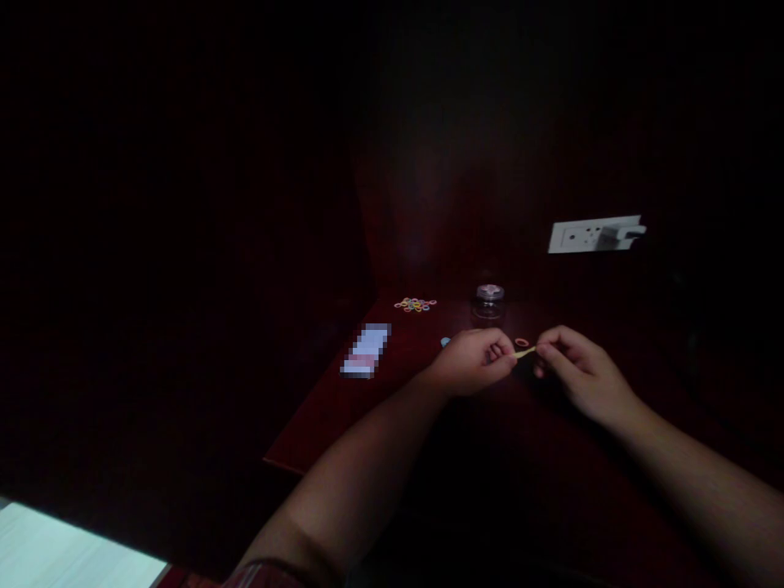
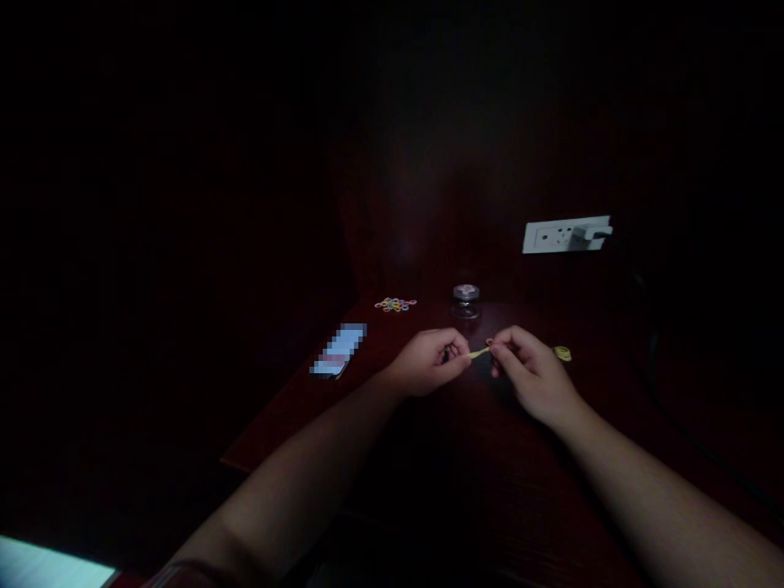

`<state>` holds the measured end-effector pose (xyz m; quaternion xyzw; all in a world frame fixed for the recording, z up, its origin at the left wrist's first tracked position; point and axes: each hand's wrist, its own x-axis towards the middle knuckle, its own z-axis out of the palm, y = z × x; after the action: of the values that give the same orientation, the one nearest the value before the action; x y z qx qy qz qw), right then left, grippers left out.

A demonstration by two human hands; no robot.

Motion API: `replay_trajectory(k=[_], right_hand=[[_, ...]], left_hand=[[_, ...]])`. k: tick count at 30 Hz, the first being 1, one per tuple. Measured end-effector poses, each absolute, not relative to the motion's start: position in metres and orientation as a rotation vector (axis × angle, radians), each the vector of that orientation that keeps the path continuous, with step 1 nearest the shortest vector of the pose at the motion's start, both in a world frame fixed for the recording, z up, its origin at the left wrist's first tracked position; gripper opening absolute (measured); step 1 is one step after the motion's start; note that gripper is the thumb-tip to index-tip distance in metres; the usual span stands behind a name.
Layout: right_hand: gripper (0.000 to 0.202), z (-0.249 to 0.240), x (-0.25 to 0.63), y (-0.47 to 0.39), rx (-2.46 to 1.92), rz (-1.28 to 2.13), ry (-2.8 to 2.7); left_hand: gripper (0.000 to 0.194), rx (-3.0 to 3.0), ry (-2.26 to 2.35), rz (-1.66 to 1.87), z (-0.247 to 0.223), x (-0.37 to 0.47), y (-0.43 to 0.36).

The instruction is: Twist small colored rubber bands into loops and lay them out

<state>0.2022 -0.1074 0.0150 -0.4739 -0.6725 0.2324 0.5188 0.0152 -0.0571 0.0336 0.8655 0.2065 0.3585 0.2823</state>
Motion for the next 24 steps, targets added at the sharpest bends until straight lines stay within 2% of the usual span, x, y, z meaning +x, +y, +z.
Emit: replay_trajectory(k=[5,13,18,24], right_hand=[[0.022,0.007,0.199,-0.108,-1.093,0.651,-1.736],[0.025,0.018,0.210,-0.103,-1.091,0.600,-1.554],[0.023,0.014,0.202,-0.107,-1.061,0.676,-1.708],[0.022,0.019,0.206,-0.107,-1.106,0.580,-1.606]], left_hand=[[0.013,2.399,0.584,1.006,0.026,0.015,-0.052],[0.013,2.407,0.581,0.974,0.028,0.015,-0.053],[0.014,2.435,0.631,0.980,0.027,0.013,-0.052],[0.014,2.399,0.601,0.937,0.028,0.015,-0.055]])
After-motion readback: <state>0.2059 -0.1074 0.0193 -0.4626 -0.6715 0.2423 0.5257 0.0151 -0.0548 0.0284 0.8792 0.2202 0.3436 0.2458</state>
